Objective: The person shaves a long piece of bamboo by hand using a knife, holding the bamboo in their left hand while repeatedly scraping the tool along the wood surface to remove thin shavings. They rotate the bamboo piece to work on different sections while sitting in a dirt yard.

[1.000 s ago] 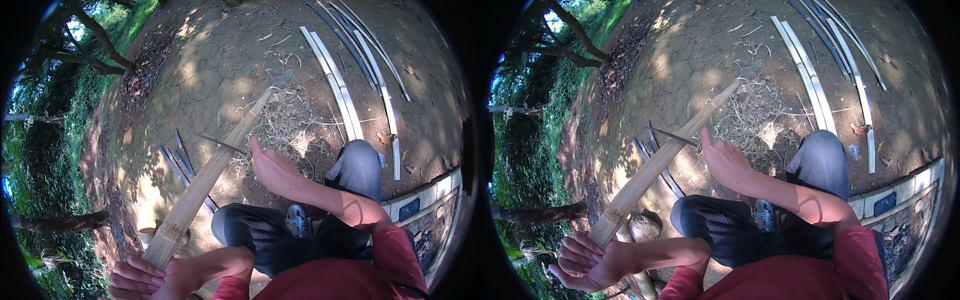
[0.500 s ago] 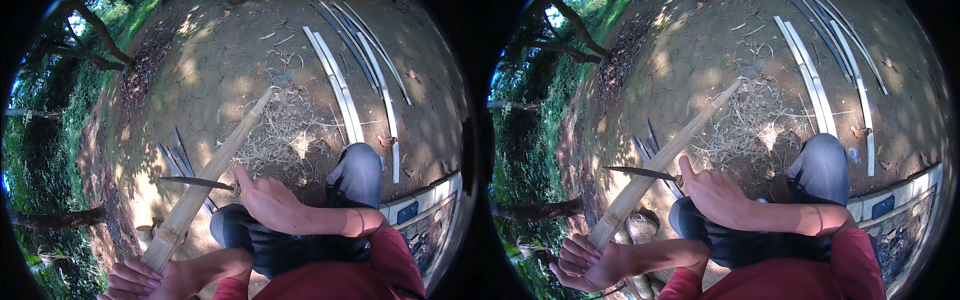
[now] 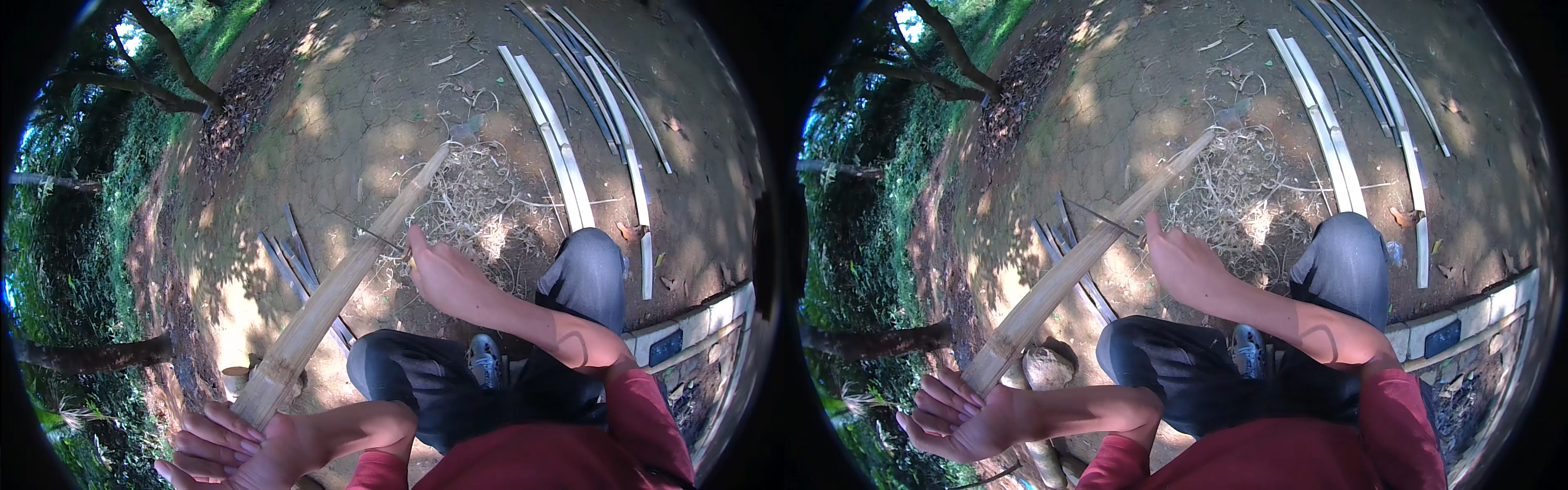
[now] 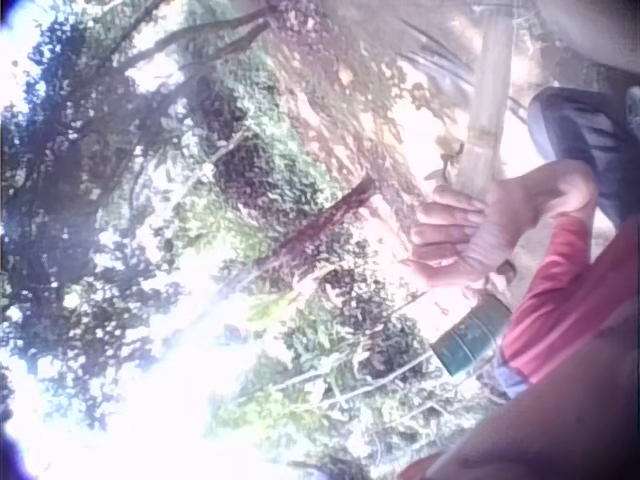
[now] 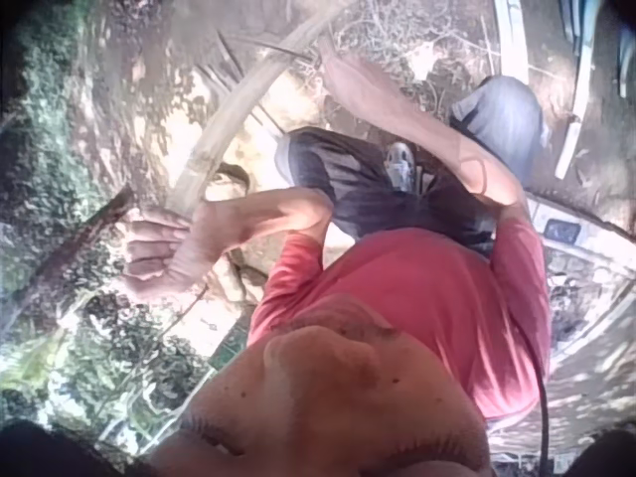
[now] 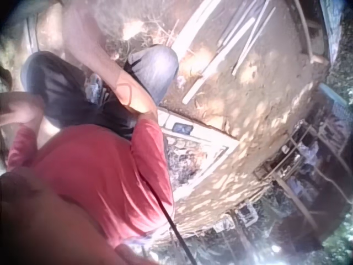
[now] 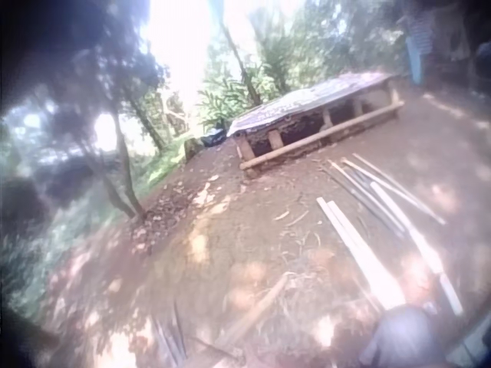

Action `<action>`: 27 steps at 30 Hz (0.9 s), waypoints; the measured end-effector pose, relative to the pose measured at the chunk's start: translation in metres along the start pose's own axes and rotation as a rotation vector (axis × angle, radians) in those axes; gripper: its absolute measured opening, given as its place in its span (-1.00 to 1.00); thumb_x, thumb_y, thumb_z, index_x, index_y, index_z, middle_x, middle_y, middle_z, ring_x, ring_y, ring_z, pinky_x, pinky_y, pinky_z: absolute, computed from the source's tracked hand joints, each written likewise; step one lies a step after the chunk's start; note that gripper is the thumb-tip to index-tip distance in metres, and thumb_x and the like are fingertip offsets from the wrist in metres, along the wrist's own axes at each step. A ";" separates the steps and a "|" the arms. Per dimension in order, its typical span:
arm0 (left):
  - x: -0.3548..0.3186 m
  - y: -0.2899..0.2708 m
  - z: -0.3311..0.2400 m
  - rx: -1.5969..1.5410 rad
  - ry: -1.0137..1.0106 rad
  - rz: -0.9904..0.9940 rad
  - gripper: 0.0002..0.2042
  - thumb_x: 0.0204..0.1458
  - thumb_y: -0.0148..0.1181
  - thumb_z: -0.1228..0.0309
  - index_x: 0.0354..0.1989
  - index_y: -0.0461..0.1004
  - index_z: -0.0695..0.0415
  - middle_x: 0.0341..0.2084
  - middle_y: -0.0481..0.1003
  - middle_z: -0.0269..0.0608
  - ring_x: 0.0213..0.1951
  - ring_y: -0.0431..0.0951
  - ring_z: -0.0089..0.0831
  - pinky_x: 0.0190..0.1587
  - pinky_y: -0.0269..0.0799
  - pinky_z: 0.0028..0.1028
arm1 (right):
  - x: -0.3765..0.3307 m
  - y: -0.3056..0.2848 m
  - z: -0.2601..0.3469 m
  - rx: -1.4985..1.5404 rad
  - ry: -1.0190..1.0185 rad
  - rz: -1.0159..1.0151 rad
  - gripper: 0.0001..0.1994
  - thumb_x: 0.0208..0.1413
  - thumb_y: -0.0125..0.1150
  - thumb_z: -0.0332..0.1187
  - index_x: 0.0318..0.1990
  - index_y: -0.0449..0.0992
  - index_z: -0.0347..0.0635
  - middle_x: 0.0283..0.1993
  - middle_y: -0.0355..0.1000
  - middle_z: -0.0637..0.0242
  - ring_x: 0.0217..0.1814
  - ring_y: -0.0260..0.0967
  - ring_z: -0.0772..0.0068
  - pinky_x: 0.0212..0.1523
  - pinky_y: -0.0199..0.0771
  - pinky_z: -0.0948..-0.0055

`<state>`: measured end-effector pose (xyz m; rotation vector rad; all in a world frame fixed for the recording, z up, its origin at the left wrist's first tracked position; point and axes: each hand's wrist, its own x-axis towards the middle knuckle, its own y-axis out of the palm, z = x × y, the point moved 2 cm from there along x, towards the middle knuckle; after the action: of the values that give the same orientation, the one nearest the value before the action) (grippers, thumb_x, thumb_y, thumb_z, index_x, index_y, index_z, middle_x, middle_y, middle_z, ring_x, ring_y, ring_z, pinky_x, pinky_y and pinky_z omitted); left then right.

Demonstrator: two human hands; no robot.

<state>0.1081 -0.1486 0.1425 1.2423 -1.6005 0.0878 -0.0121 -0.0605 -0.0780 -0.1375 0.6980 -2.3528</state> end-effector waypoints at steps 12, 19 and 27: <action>-0.008 0.005 -0.006 0.084 0.032 -0.064 -0.60 0.06 0.08 0.27 -0.76 0.09 -0.05 -0.83 -0.06 -0.48 -0.82 -0.08 -0.63 -0.82 -0.16 -0.67 | -0.010 -0.019 0.035 -0.010 -0.035 0.139 -0.79 0.04 -0.11 -0.61 -0.15 0.14 -0.49 -0.54 0.39 -0.18 -0.39 0.47 -0.19 -0.40 0.47 0.02; -0.004 0.004 -0.001 0.154 0.154 -0.155 -0.54 0.05 0.04 0.39 -0.82 -0.02 -0.09 -0.85 -0.17 -0.50 -0.80 -0.17 -0.65 -0.79 -0.20 -0.68 | 0.042 0.008 -0.047 0.069 0.105 0.042 -0.71 0.04 0.00 -0.46 -0.14 0.13 -0.43 -0.44 0.41 -0.25 -0.35 0.44 -0.26 -0.33 0.41 0.01; 0.002 -0.019 0.013 0.000 0.083 -0.439 -0.81 0.00 0.19 0.20 -0.31 0.48 0.03 -0.63 0.25 -0.29 -0.74 0.15 -0.52 -0.78 0.01 -0.60 | 0.059 -0.028 -0.058 0.173 0.151 -0.096 -0.62 0.09 0.02 -0.32 -0.11 0.09 -0.48 -0.36 0.40 -0.29 -0.24 0.44 -0.26 -0.22 0.40 0.03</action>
<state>0.1142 -0.1665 0.1291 1.5414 -1.2265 -0.1365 -0.0891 -0.0544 -0.1179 0.0849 0.5661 -2.5223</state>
